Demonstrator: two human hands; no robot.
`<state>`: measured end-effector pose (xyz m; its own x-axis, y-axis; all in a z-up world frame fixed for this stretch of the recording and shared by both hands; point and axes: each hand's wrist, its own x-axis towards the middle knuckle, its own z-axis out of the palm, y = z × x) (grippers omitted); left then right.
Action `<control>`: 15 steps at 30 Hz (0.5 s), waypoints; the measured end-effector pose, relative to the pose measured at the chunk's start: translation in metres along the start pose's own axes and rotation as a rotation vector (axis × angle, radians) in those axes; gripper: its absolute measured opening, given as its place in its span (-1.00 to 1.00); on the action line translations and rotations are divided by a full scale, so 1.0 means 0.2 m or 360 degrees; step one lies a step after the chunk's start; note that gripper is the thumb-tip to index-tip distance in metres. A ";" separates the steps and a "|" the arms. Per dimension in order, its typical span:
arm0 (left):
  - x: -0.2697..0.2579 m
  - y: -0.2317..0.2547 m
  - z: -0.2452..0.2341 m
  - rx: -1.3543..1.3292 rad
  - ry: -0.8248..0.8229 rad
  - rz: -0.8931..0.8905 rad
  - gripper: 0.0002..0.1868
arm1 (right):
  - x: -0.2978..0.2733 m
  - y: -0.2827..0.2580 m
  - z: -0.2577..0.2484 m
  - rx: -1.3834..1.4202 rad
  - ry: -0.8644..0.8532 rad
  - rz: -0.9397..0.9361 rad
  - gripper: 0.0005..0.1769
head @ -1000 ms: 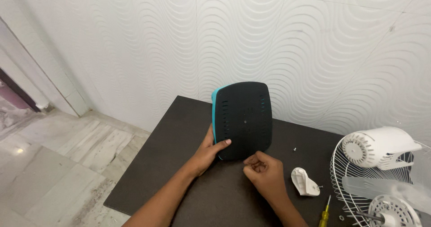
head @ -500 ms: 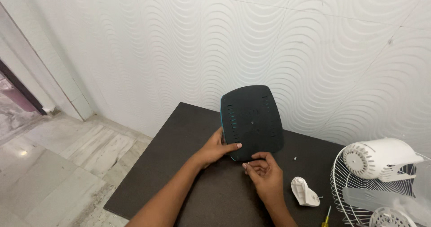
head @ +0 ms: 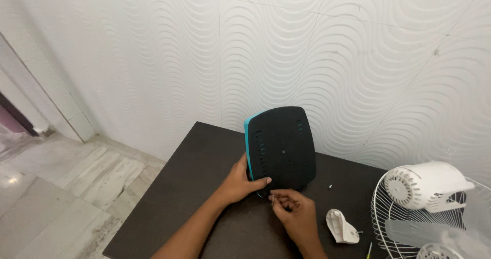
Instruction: The person disassembles an electric fan motor on a table. Using a screwdriver, they remove screws and separate the motor housing, then place the base cover back onto the fan base.
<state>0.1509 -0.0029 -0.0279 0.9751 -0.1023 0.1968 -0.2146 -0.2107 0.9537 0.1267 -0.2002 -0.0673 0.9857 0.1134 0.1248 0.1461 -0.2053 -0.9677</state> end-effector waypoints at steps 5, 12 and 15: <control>-0.01 0.02 0.00 -0.0100 0.0012 0.0139 -0.05 | 0.00 0.01 0.00 0.0164 -0.0092 -0.0026 -0.77; 0.00 0.01 0.01 0.0056 0.0025 0.0093 -0.04 | -0.02 -0.04 -0.01 0.0006 -0.0076 -0.0050 -0.81; -0.01 0.00 0.01 0.0026 0.0024 0.0116 -0.05 | -0.03 -0.04 0.00 -0.0007 -0.0067 -0.0084 -0.80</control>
<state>0.1490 -0.0047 -0.0278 0.9575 -0.1032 0.2693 -0.2860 -0.2193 0.9328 0.1191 -0.1995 -0.0603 0.9722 0.1648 0.1661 0.1981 -0.2023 -0.9591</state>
